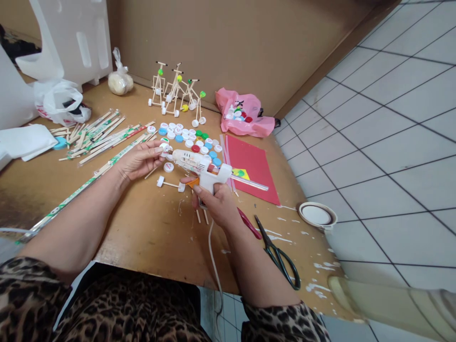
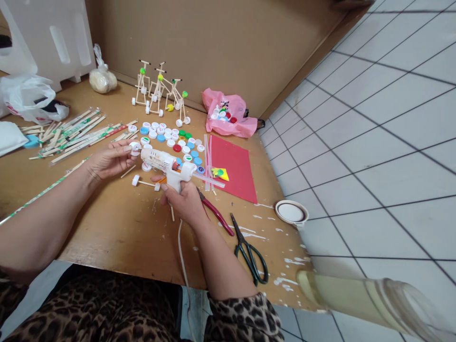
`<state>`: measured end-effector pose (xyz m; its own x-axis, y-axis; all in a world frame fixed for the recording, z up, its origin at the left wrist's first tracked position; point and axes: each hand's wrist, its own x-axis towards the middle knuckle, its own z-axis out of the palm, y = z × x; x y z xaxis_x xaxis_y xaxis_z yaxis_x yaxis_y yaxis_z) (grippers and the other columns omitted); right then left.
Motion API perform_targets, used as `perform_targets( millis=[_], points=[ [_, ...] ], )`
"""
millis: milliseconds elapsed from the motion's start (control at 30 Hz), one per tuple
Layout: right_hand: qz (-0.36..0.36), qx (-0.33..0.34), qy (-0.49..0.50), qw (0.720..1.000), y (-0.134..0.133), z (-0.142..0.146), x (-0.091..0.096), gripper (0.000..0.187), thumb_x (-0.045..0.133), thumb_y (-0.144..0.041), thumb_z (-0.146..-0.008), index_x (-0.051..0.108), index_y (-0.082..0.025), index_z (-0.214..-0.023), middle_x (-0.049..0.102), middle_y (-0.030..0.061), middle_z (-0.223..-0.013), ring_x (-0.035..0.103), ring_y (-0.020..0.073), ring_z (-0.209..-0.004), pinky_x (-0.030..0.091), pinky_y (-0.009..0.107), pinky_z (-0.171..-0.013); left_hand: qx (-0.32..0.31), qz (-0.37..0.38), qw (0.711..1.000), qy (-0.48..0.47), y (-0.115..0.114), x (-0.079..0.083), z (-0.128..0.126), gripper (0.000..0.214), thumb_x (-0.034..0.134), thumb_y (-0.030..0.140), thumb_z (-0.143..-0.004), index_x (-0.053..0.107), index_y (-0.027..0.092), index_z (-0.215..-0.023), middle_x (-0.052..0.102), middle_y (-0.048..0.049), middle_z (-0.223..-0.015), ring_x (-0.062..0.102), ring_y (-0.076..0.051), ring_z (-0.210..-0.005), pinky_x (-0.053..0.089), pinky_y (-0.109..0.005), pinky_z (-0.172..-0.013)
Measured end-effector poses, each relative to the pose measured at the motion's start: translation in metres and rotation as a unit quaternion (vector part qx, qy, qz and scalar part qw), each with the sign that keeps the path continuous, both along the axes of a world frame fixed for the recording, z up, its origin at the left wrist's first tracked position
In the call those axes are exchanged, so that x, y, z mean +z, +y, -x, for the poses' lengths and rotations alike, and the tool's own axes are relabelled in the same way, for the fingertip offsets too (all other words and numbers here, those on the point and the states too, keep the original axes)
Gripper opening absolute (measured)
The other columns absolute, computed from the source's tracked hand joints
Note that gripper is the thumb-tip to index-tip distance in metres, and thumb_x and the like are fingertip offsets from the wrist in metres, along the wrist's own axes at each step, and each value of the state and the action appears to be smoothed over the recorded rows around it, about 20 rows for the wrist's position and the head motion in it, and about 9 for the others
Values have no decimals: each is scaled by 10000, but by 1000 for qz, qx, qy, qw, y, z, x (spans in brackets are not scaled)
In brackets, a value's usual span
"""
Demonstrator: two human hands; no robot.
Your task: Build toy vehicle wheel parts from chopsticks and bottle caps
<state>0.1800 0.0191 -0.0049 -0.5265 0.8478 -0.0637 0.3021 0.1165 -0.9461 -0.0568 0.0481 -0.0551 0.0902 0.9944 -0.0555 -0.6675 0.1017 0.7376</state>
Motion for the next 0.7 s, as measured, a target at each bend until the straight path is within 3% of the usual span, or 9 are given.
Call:
perform_targets(
  millis=[333, 700],
  points=[
    [33, -15, 72, 997, 7, -4, -20, 430, 646, -510, -826, 714, -143, -1040, 563, -29, -525, 473, 130, -470, 356, 266, -492, 36, -39, 998, 32, -3, 9, -9, 241, 940, 71, -574, 792, 145, -749, 766, -17, -694, 684, -91, -607, 516, -159, -562],
    [55, -24, 83, 995, 7, -3, -19, 465, 664, -499, -810, 697, -142, -1106, 561, -46, -539, 468, 120, -468, 352, 262, -475, 57, -3, 997, 46, -4, 12, -13, 211, 889, 25, -615, 776, 129, -760, 762, -22, -697, 691, -99, -597, 518, -172, -544]
  ],
)
